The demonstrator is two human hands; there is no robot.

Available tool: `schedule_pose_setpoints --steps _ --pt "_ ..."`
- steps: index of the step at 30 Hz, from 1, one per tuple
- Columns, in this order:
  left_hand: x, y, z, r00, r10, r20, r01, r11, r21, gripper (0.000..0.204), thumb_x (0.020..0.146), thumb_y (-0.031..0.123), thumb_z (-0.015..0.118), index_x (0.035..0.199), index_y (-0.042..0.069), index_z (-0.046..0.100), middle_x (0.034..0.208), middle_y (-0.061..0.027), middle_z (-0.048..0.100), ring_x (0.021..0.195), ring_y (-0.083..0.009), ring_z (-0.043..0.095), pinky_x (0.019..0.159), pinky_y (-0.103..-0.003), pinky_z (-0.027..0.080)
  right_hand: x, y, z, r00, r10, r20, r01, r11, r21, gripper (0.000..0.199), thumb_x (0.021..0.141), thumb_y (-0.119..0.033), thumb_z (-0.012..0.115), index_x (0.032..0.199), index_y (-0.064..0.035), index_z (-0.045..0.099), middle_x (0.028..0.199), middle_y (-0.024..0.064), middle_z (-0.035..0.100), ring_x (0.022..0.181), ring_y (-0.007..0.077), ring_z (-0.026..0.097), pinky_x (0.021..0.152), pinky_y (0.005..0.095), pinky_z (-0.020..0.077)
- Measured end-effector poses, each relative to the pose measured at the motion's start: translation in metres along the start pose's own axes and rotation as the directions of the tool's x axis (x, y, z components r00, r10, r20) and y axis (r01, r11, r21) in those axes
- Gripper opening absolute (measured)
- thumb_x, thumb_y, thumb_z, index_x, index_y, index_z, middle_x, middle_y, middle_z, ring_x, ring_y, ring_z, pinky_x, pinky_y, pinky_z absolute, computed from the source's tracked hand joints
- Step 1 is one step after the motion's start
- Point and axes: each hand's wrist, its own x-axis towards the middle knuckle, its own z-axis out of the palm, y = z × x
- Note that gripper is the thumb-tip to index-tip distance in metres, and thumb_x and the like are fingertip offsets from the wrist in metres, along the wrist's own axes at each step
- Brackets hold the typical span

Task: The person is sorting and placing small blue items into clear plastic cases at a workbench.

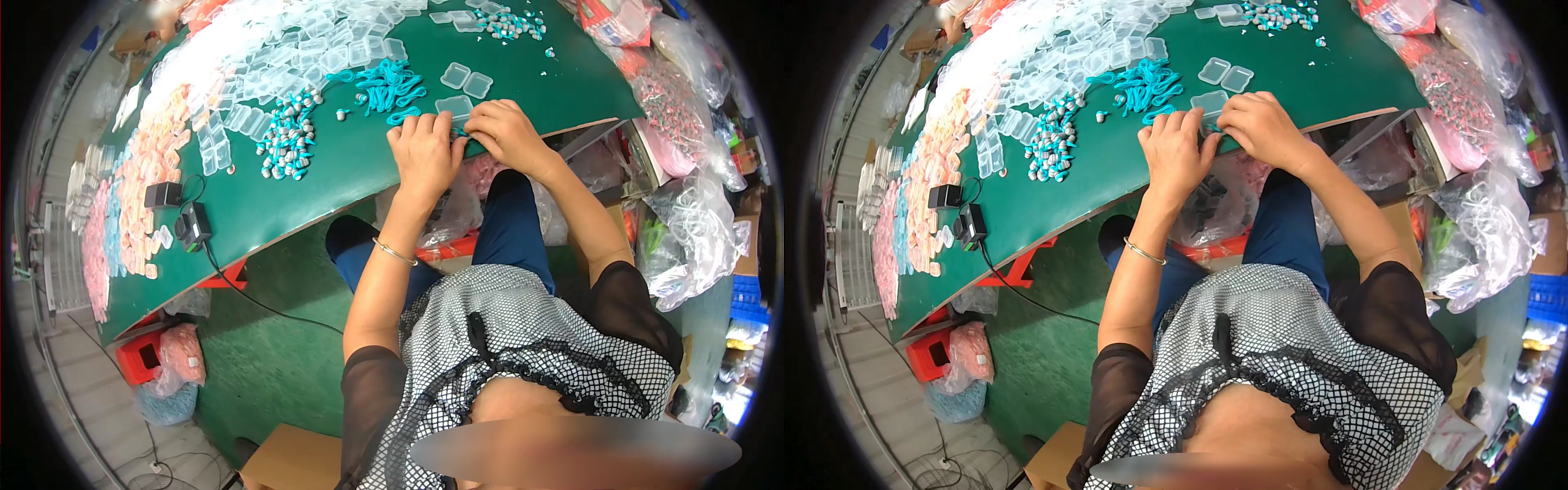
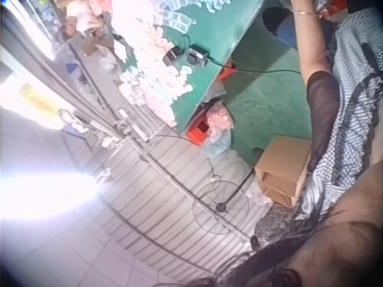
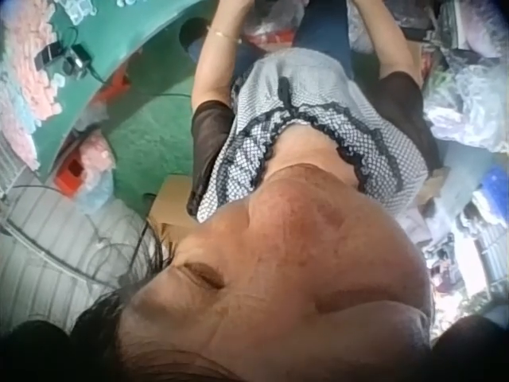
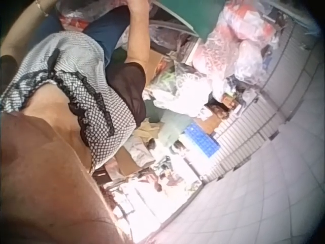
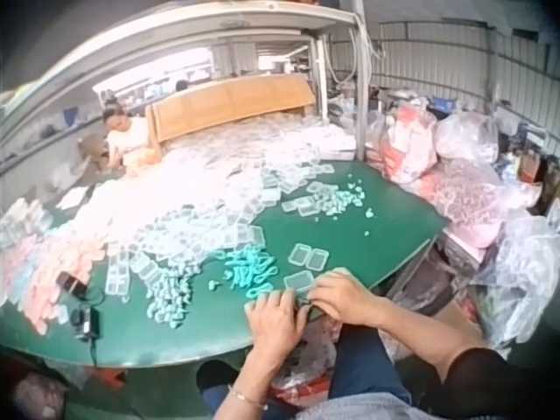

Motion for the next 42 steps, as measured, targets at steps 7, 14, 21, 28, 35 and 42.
schedule_pose_setpoints --steps 7,14,21,28,35,42 --pt "-0.003 -0.004 -0.004 0.999 0.035 0.001 -0.035 0.999 0.010 0.040 0.072 0.031 0.078 0.105 0.011 0.067 0.100 -0.0048 0.063 0.094 -0.0254 0.056 0.079 -0.043 0.036 0.048 0.027 0.010 0.994 0.110 0.018 -0.112 0.988 0.108 0.011 0.082 -0.009 0.065 0.093 -0.0066 0.067 0.098 0.0066 0.067 0.096 0.0266 0.061 0.080 0.0383 0.0467" --pt "-0.004 -0.004 -0.011 0.999 0.027 0.047 -0.027 1.000 0.013 0.041 0.070 0.032 0.080 0.103 0.011 0.068 0.100 -0.0042 0.062 0.097 -0.0252 0.054 0.081 -0.043 0.034 0.084 0.040 0.060 0.999 -0.015 0.051 0.024 0.985 -0.171 0.014 0.080 -0.010 0.068 0.095 -0.0102 0.068 0.091 0.0051 0.065 0.093 0.0248 0.061 0.080 0.0393 0.0433" --pt "-0.009 -0.011 -0.013 1.000 -0.001 0.021 0.001 1.000 -0.023 0.042 0.069 0.033 0.081 0.103 0.011 0.068 0.101 -0.0039 0.062 0.099 -0.0256 0.054 0.083 -0.043 0.034 0.053 0.030 0.009 0.989 0.104 0.106 -0.126 0.966 0.227 0.016 0.077 -0.009 0.070 0.092 -0.0082 0.066 0.089 0.0043 0.065 0.086 0.0238 0.062 0.083 0.0383 0.0430" --pt "-0.009 -0.015 -0.008 0.999 -0.029 0.033 0.032 0.996 -0.082 0.047 0.066 0.035 0.083 0.104 0.011 0.069 0.102 -0.0039 0.063 0.101 -0.0253 0.054 0.085 -0.044 0.034 0.018 0.017 0.005 0.998 -0.041 0.051 0.038 0.998 0.048 0.013 0.079 -0.011 0.069 0.091 -0.0116 0.066 0.089 0.0021 0.064 0.089 0.0219 0.062 0.084 0.0368 0.0414" --pt "-0.008 -0.013 -0.012 0.994 -0.059 0.092 0.065 0.995 -0.069 0.047 0.069 0.038 0.081 0.106 0.012 0.068 0.104 -0.0049 0.064 0.103 -0.0262 0.055 0.088 -0.046 0.034 0.016 0.017 0.010 0.988 -0.140 0.064 0.146 0.983 -0.112 0.019 0.081 -0.011 0.066 0.099 -0.0118 0.069 0.093 0.0031 0.063 0.092 0.0238 0.061 0.084 0.0381 0.0417" --pt "-0.008 -0.014 -0.010 0.995 -0.055 0.088 0.060 0.997 -0.055 0.046 0.069 0.039 0.081 0.105 0.013 0.069 0.104 -0.0046 0.065 0.103 -0.0262 0.055 0.088 -0.046 0.034 0.032 0.035 0.021 0.999 0.018 0.042 -0.011 0.987 -0.160 0.019 0.084 -0.009 0.064 0.103 -0.0085 0.066 0.094 0.0061 0.063 0.091 0.0260 0.059 0.086 0.0388 0.0409"
